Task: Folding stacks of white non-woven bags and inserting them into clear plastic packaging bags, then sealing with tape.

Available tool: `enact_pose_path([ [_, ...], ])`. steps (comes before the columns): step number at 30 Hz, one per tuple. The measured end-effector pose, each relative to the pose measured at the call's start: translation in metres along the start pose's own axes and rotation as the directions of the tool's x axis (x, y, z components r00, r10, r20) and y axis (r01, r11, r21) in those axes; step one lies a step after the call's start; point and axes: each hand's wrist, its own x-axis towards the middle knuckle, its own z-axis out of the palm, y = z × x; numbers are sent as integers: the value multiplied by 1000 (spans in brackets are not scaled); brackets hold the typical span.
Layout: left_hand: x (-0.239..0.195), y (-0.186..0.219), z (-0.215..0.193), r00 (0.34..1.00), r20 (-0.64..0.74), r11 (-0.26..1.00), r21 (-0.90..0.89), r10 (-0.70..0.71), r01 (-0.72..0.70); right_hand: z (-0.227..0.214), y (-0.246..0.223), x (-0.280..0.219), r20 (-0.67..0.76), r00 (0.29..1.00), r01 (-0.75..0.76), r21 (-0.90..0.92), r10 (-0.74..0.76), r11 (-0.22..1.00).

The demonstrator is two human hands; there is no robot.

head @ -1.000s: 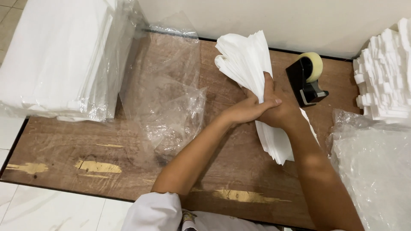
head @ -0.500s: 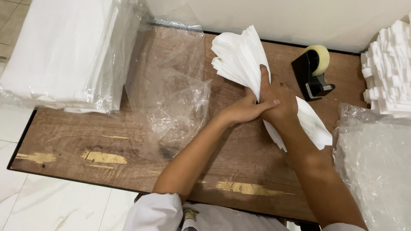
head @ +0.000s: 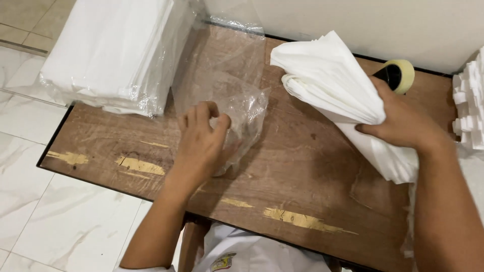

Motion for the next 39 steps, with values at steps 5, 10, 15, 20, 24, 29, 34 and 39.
enact_pose_path([
  [5,-10,-22,1,980,198,997,77,-36,21,-10,51,-4,-100,952,292,3,-290,957],
  [10,-15,-16,20,987,160,991,131,6,-27,-11,84,-14,-116,963,231,-110,-244,967],
  [15,-5,-33,36,998,57,1000,25,-16,14,-7,89,-33,-90,938,315,-180,-335,932],
  [20,13,-46,44,984,-175,999,-17,23,-26,-14,16,-61,199,967,218,-315,-160,924],
  [24,34,-36,28,982,-186,997,-68,15,-28,16,22,-54,110,693,721,-99,-713,685],
  [29,41,-24,5,992,-123,1000,-27,-13,10,12,-13,-56,278,937,294,-291,-213,910],
  [34,36,-15,9,994,20,993,-35,-109,110,-1,-26,-50,221,963,215,-288,-154,933],
  [39,48,0,20,979,-148,986,-117,-139,123,12,-20,-48,214,956,258,-285,-201,923],
])
